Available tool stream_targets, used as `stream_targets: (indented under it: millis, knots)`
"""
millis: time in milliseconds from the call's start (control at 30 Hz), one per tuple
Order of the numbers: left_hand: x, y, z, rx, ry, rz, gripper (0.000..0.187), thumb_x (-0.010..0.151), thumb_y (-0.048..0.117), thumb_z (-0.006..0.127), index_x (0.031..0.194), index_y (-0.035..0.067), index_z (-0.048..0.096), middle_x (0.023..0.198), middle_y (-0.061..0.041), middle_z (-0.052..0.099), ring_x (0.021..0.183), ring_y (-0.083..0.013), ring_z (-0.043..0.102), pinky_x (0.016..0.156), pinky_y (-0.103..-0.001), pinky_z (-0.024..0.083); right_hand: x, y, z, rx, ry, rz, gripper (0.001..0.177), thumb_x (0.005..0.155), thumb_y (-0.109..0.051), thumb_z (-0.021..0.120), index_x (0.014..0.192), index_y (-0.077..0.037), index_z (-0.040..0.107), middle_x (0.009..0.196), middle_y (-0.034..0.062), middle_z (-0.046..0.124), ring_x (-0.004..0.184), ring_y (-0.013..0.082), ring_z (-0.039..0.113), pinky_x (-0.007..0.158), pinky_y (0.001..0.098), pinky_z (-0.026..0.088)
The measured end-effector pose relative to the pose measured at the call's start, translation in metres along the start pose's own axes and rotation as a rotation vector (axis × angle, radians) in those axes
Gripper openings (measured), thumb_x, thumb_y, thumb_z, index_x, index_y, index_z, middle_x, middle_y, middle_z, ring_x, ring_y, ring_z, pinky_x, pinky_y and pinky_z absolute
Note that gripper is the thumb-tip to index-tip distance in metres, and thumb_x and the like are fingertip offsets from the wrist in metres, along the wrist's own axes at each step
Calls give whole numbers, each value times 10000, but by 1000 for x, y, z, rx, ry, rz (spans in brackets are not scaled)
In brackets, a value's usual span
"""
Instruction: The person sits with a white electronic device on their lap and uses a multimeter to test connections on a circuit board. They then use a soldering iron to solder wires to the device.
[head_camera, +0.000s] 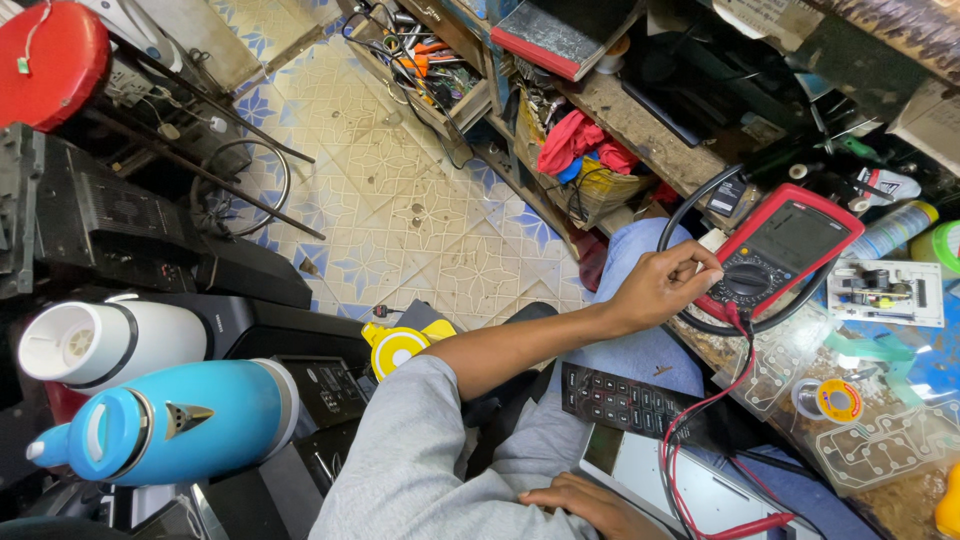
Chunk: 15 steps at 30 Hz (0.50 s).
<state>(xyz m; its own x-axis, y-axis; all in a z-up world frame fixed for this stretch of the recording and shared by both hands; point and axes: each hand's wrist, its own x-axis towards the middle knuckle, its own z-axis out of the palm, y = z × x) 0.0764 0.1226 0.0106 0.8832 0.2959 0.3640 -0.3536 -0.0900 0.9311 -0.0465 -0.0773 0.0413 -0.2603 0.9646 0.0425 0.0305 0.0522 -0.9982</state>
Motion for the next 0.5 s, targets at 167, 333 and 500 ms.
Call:
stream_targets:
  millis: [167, 333, 500]
  knots:
    - [-1, 0, 0, -10, -7, -6, 143, 1049, 286, 585, 1091, 153, 615, 618, 76, 356, 585, -56, 324, 623, -242, 307, 0, 1, 0, -15, 0, 44, 925, 988, -851, 368, 1470, -81, 538, 1155, 97, 600, 1048, 212, 584, 959, 309, 400]
    - [0, 0, 0, -4, -1, 3, 144, 1048, 297, 581, 1086, 162, 612, 605, 79, 358, 569, -54, 334, 618, -245, 320, -14, -4, -10, -105, 128, 27, 672, 1011, -631, 550, 1427, -105, 587, 1172, 104, 690, 1080, 243, 642, 976, 368, 448]
    - [0, -4, 1, 24, -6, 29, 150, 1046, 300, 580, 1093, 161, 612, 594, 80, 381, 549, -55, 344, 600, -247, 329, -25, -78, -50, -319, 400, -176, 603, 1014, -564, 580, 1340, -60, 639, 1325, 107, 740, 1257, 278, 701, 1057, 434, 520]
